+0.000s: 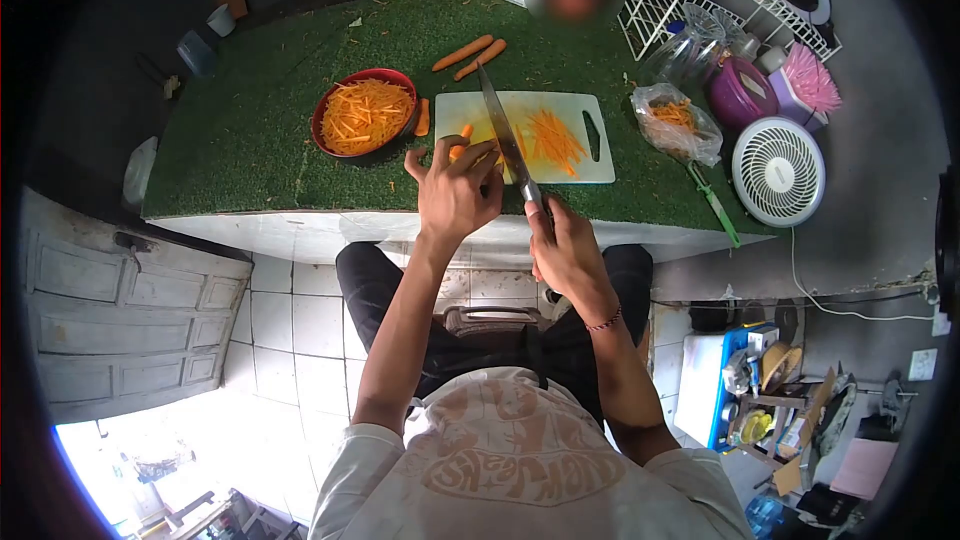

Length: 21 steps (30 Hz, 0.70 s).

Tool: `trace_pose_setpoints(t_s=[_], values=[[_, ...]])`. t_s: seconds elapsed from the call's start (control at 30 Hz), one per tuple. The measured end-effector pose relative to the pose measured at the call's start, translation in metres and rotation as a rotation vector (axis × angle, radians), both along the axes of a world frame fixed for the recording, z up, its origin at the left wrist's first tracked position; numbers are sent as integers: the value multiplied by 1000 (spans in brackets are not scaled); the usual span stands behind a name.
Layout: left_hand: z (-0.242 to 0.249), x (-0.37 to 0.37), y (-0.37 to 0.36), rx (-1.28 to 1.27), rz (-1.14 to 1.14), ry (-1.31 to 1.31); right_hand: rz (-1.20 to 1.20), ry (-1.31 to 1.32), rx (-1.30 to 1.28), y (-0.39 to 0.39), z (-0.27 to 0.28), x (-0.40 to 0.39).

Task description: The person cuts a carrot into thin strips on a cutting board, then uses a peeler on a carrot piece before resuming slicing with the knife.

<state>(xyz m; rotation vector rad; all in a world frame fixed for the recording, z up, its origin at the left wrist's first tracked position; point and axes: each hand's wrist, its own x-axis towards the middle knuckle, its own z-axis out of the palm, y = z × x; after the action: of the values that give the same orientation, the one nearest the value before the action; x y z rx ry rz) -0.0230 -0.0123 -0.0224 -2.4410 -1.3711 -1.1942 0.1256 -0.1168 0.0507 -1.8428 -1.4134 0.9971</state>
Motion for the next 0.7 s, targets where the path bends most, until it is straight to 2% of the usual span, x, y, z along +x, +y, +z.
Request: trace_pose_setpoints(t_s=[0.07, 0.27, 0.37, 0.47, 0.57, 0.7], values=[[1, 0, 0, 6, -2, -2, 57, -128, 172, 2, -29, 7], [1, 1, 0, 30, -2, -9, 47, -181, 120, 3, -10, 0], [0, 1, 1, 32, -5, -24, 73, -389, 314, -1, -16, -2], [1, 1, 0, 26, -3, -17, 61, -333, 155, 0, -1, -6], [2, 1, 0, 18, -2, -5, 64, -384, 288, 1, -8, -6], [3, 2, 0, 6, -1, 7, 65, -391, 291, 1, -6, -9]])
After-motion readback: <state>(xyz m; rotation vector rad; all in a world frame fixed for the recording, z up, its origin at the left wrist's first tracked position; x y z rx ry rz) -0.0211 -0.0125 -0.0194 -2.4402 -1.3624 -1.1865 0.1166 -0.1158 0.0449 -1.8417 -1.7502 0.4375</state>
